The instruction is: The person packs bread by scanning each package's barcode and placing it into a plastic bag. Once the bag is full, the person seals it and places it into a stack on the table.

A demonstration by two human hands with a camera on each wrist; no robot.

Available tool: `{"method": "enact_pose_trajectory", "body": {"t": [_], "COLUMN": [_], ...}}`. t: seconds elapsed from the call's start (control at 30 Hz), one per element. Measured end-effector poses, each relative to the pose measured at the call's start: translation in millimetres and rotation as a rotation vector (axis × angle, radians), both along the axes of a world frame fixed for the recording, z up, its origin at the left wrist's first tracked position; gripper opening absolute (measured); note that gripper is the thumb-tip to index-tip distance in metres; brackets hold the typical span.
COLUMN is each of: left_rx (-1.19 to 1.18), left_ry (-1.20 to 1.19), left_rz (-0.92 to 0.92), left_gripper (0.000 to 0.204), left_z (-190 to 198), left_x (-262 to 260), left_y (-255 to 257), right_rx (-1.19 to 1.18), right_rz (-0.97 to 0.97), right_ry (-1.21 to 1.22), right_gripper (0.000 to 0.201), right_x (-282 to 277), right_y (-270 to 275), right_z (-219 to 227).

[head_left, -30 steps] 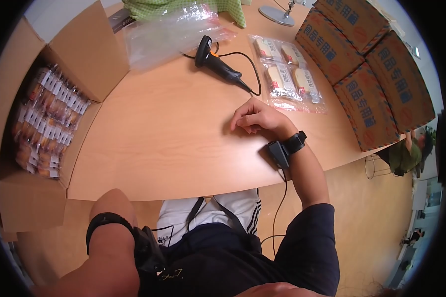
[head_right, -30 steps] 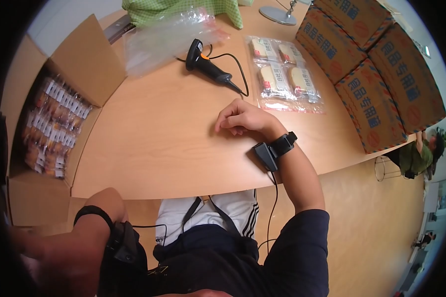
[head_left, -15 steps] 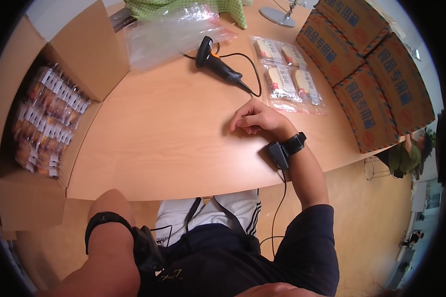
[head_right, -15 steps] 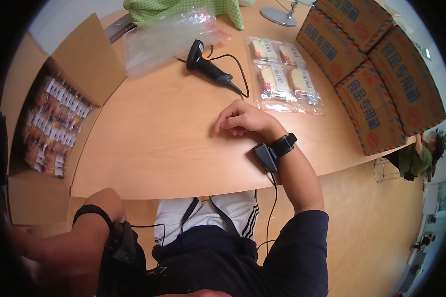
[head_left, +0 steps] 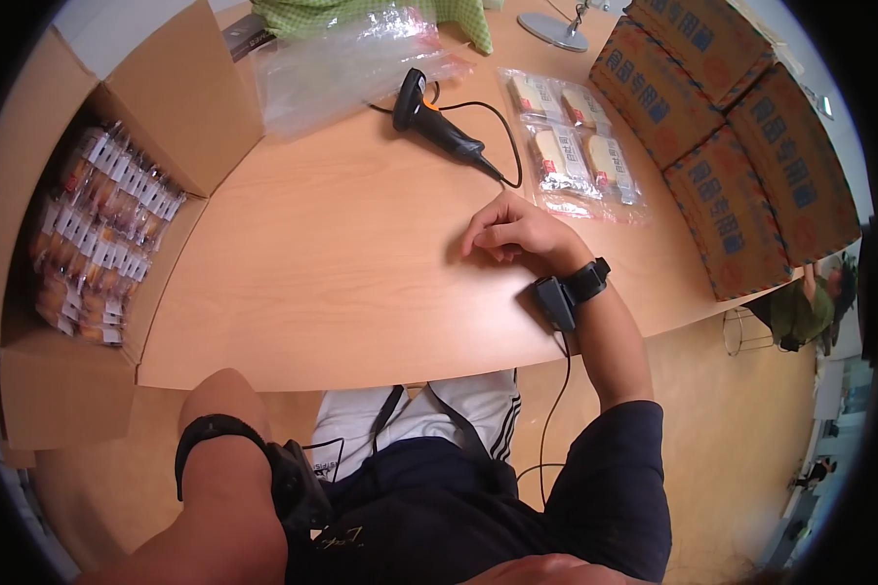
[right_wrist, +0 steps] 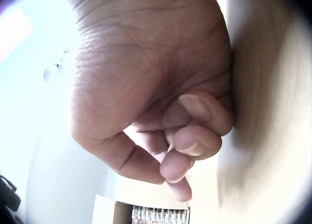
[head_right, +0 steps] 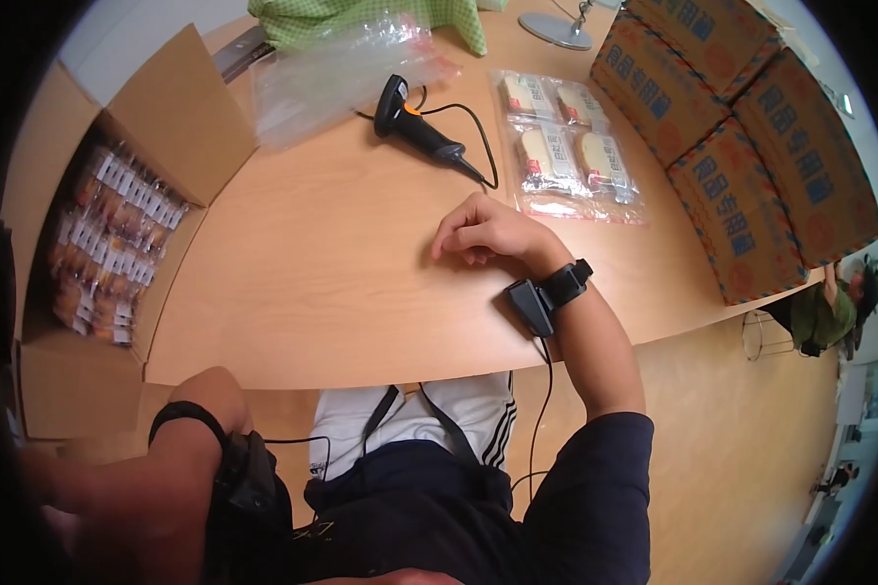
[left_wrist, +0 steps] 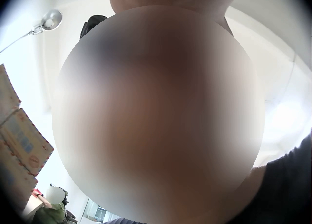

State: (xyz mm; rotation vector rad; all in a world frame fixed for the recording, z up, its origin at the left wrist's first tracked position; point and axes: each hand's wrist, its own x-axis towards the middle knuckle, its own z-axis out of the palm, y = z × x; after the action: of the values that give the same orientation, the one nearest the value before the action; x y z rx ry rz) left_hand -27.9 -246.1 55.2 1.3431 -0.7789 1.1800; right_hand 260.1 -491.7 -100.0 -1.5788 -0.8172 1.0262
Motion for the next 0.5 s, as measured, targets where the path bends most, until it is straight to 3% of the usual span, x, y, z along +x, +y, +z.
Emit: {"method": "enact_pose_trajectory", "body": {"t": [0.2,0.33,0.43,0.5], "left_rx": [-0.012,-0.013,-0.011,-0.009], "left_ry": [0.012,0.018,0.020,0.028], "left_rz": [0.001,0.009,0.019,0.026], "left_gripper": [0.030,0.031,0.032,0.032], "left_z": [-8.5,-6.0,-6.6,-7.0], "left_x": [-18.4,-4.4,-9.1,-14.7], "left_y": [13.0,7.4,12.1,16.1], "right_rx": [0.020,-0.015,-0.153,-0.196], "right_rz": [0.018,0.031,0.130,0.194], "right_ry": [0.052,0.016,-0.207,-0.610], "right_gripper": [0.017,0.019,0.023,0.026], "right_x": [3.1,0.4,-7.7,-16.7], "right_y": [-1.0,-0.9,-0.7,-6.2], "right_z": [-2.8,2.6,22.1,42.0]}}
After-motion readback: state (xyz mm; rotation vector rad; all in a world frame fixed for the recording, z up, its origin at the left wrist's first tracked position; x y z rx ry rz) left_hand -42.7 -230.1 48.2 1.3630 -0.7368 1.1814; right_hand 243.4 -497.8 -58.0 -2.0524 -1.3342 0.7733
